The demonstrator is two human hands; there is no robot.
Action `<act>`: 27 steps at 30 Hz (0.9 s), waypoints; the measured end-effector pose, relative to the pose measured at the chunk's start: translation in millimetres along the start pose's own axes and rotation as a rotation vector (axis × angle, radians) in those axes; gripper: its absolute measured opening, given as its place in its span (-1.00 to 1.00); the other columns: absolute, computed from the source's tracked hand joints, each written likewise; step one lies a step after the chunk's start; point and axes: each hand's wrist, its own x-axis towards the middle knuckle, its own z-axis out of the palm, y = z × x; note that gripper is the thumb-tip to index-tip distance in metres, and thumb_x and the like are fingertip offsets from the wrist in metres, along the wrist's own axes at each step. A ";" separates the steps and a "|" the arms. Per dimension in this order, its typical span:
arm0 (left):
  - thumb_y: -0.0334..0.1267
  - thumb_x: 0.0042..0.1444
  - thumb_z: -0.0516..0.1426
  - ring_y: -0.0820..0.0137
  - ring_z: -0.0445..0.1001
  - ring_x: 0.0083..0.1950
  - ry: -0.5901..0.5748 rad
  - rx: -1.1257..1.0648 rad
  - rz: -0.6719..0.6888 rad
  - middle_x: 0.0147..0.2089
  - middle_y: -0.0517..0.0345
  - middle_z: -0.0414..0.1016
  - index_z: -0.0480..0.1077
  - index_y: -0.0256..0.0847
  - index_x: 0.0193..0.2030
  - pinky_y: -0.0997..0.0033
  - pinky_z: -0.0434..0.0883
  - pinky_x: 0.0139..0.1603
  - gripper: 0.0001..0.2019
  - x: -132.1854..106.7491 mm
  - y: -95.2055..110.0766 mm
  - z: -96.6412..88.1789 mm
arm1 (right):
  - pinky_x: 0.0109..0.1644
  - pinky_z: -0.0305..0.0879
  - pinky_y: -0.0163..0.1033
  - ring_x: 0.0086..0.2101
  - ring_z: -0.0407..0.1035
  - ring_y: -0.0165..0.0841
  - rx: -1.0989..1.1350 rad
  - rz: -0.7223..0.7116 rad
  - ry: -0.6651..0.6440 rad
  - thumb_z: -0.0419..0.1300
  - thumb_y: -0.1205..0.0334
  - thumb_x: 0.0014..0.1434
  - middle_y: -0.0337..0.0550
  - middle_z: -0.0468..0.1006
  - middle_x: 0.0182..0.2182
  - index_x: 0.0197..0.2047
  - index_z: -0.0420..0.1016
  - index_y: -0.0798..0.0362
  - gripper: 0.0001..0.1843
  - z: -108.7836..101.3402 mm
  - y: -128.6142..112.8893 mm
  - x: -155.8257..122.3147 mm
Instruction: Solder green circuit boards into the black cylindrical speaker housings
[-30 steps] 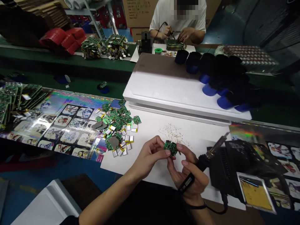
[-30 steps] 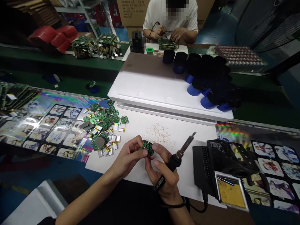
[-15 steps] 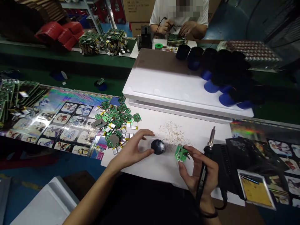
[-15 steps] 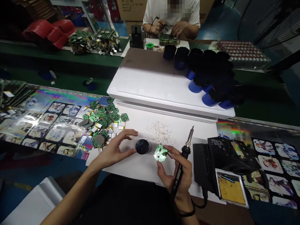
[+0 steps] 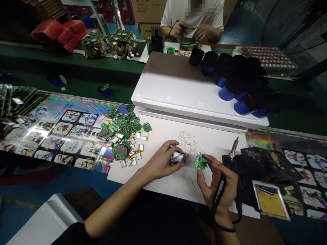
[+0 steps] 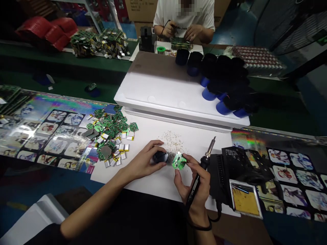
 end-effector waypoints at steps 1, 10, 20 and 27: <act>-0.24 0.31 0.28 0.07 0.37 0.42 0.060 0.018 -0.002 0.33 -0.18 0.34 0.50 -0.14 0.05 0.07 0.38 0.42 -0.79 -0.3 0.6 1.8 | 0.18 0.66 -0.02 0.14 0.62 -0.17 -0.010 0.005 0.002 0.45 0.57 0.07 0.04 0.64 0.12 0.16 0.41 0.00 -0.36 -0.6 1.0 -0.5; -0.21 0.33 0.28 0.30 0.50 -0.09 0.227 0.060 -0.161 -0.04 0.06 0.40 0.55 -0.11 0.04 0.28 0.49 0.00 -0.82 -12.4 4.4 13.5 | 0.17 0.66 0.05 0.12 0.62 -0.14 -0.138 0.009 -0.056 0.42 0.48 0.15 0.08 0.64 0.10 0.18 0.42 0.02 -0.43 -1.0 8.0 -5.1; -0.05 0.29 0.33 0.39 0.47 -0.19 0.226 -0.525 -0.247 -0.01 -0.03 0.55 0.61 -0.22 -0.12 0.40 0.42 -0.15 -0.75 -6.5 3.3 6.7 | 0.21 0.65 0.09 0.14 0.61 -0.14 -0.172 -0.003 -0.113 0.39 0.48 0.19 0.09 0.63 0.14 0.27 0.38 0.02 -0.39 2.9 11.2 -9.6; 0.11 0.13 0.43 0.52 0.32 -0.42 0.296 -0.761 -0.388 -0.39 0.18 0.49 0.56 -0.28 -0.20 0.51 0.26 -0.40 -0.56 -8.7 -1.1 4.3 | 0.12 0.66 0.05 0.09 0.62 -0.14 -0.325 -0.208 -0.387 0.31 0.52 0.27 0.06 0.67 0.14 0.25 0.44 -0.03 -0.48 23.9 7.8 0.6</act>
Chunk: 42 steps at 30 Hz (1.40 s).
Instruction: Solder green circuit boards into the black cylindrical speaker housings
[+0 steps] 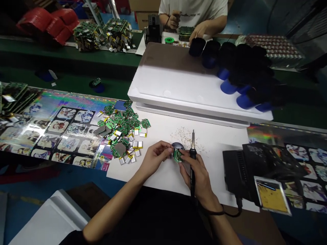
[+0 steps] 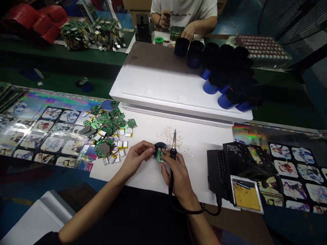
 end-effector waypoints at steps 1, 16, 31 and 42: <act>0.12 0.12 0.43 0.51 0.33 -0.42 -0.004 0.006 -0.005 -0.40 0.19 0.49 0.56 -0.28 -0.21 0.51 0.27 -0.40 -0.56 0.1 -0.3 0.3 | 0.10 0.66 0.05 0.06 0.62 -0.14 -0.018 -0.022 0.000 0.31 0.53 0.28 0.05 0.69 0.12 0.24 0.45 -0.03 -0.48 1.1 0.2 3.3; -0.07 0.33 0.32 0.36 0.49 -0.22 -0.048 0.367 0.204 -0.17 0.02 0.61 0.62 -0.20 -0.16 0.38 0.36 -0.20 -0.78 -6.2 0.8 -1.0 | 0.19 0.58 0.11 0.01 0.62 -0.19 0.169 0.156 0.186 0.35 0.45 0.28 -0.09 0.71 -0.02 0.15 0.43 -0.08 -0.56 6.8 -10.0 12.2; -0.22 0.40 0.26 0.30 0.59 -0.02 -0.173 0.533 0.337 -0.07 -0.01 0.63 0.65 -0.19 -0.06 0.38 0.47 -0.01 -0.86 -10.4 10.3 -7.5 | -0.02 0.61 -0.13 -0.16 0.61 -0.31 0.222 0.240 0.211 0.37 0.42 0.27 -0.21 0.66 -0.16 0.16 0.45 -0.08 -0.56 12.6 -17.2 18.1; -0.28 0.40 0.26 0.28 0.61 0.02 -0.193 0.565 0.400 -0.06 -0.01 0.65 0.64 -0.18 -0.06 0.34 0.52 0.08 -0.90 -10.0 9.4 -10.4 | 0.03 0.61 -0.14 -0.13 0.64 -0.32 0.309 0.298 0.225 0.39 0.41 0.28 -0.22 0.69 -0.12 0.14 0.48 -0.11 -0.58 17.2 -18.8 14.6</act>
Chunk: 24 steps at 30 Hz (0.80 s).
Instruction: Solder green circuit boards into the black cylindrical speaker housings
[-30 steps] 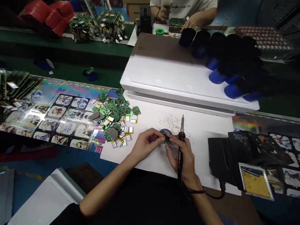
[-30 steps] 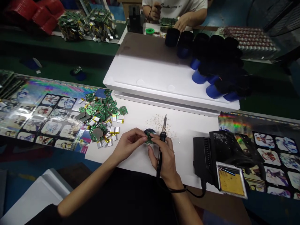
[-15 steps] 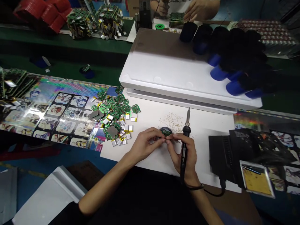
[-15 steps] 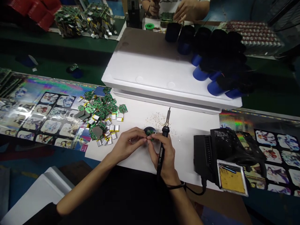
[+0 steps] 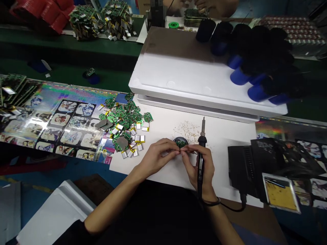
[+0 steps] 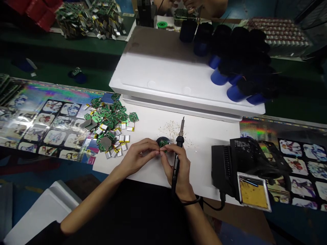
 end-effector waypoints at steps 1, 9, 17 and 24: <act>-0.28 0.40 0.26 0.29 0.61 0.01 0.008 -0.003 0.001 -0.07 -0.01 0.65 0.64 -0.18 -0.07 0.34 0.52 0.07 -0.90 -0.1 -0.1 0.1 | 0.03 0.62 -0.14 -0.14 0.65 -0.32 0.010 0.022 0.008 0.40 0.40 0.28 -0.22 0.69 -0.13 0.12 0.49 -0.11 -0.59 0.1 0.0 -0.4; -0.28 0.37 0.29 0.33 0.60 -0.07 0.072 -0.046 -0.017 -0.09 0.01 0.66 0.65 -0.19 -0.10 0.36 0.51 -0.05 -0.91 -0.2 -2.3 2.8 | 0.12 0.60 -0.08 -0.18 0.71 -0.28 -0.001 0.096 0.075 0.47 0.30 0.24 -0.27 0.73 -0.24 0.03 0.51 -0.09 -0.65 -0.1 0.5 -1.1; -0.23 0.31 0.35 0.34 0.56 -0.13 0.105 -0.117 -0.058 -0.14 0.03 0.65 0.64 -0.19 -0.15 0.39 0.42 -0.16 -0.91 -0.3 -6.6 3.5 | 0.08 0.63 -0.10 -0.21 0.72 -0.28 -0.008 0.108 0.075 0.47 0.28 0.24 -0.26 0.72 -0.23 -0.01 0.51 -0.08 -0.69 1.1 1.0 -1.6; -0.21 0.32 0.34 0.37 0.54 -0.15 0.017 -0.098 -0.078 -0.12 0.02 0.64 0.63 -0.21 -0.10 0.39 0.40 -0.17 -0.88 2.7 2.0 -1.3 | -0.03 0.65 -0.16 -0.20 0.70 -0.31 -0.004 0.063 0.052 0.44 0.34 0.25 -0.26 0.72 -0.21 0.04 0.50 -0.10 -0.66 1.8 -5.8 3.3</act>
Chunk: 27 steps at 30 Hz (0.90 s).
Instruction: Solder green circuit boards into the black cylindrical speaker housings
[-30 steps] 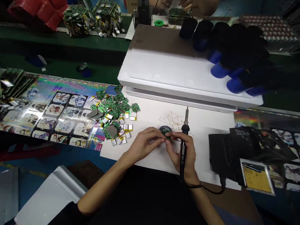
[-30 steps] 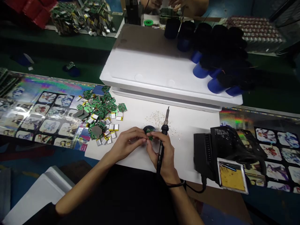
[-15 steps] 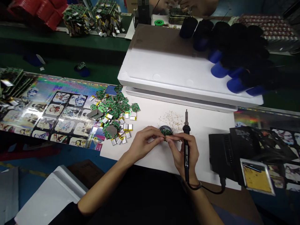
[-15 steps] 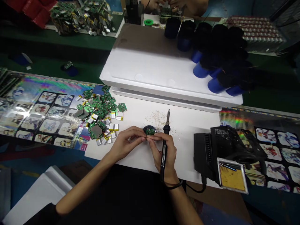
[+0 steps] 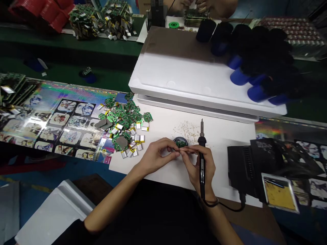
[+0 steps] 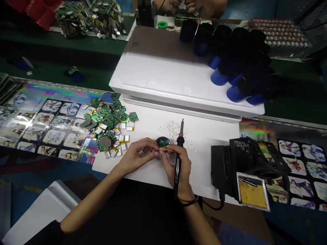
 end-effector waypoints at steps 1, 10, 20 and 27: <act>-0.21 0.32 0.33 0.36 0.54 -0.14 -0.011 0.008 0.004 -0.12 0.02 0.65 0.64 -0.20 -0.10 0.38 0.42 -0.14 -0.87 0.9 1.5 -0.8 | -0.04 0.65 -0.16 -0.19 0.70 -0.31 -0.002 -0.011 -0.005 0.44 0.35 0.25 -0.26 0.71 -0.19 0.03 0.51 -0.10 -0.66 -0.1 -0.2 0.3; -0.21 0.28 0.36 0.33 0.53 -0.12 0.018 -0.063 -0.055 -0.16 0.04 0.64 0.62 -0.21 -0.19 0.34 0.43 -0.03 -0.88 5.0 2.7 -0.8 | -0.04 0.63 -0.14 -0.20 0.65 -0.31 -0.070 -0.048 0.003 0.44 0.35 0.23 -0.25 0.71 -0.20 0.03 0.53 -0.10 -0.65 -0.3 4.1 -1.4; -0.26 0.28 0.28 0.36 0.50 -0.16 0.046 -0.196 -0.131 -0.24 0.12 0.56 0.52 -0.23 -0.23 0.36 0.38 -0.07 -0.90 1.6 -1.4 10.6 | -0.01 0.59 -0.09 -0.15 0.57 -0.28 -0.148 -0.076 -0.084 0.37 0.34 0.26 -0.24 0.67 -0.19 0.01 0.53 -0.13 -0.72 -0.2 5.7 -3.0; -0.18 0.34 0.25 0.34 0.50 -0.13 0.102 -0.087 -0.124 -0.17 0.10 0.57 0.47 -0.19 -0.14 0.33 0.40 -0.04 -0.86 0.4 8.8 8.3 | -0.01 0.59 -0.11 -0.14 0.58 -0.28 -0.149 -0.089 -0.094 0.37 0.35 0.27 -0.24 0.68 -0.18 0.03 0.53 -0.13 -0.70 -2.3 5.8 -2.9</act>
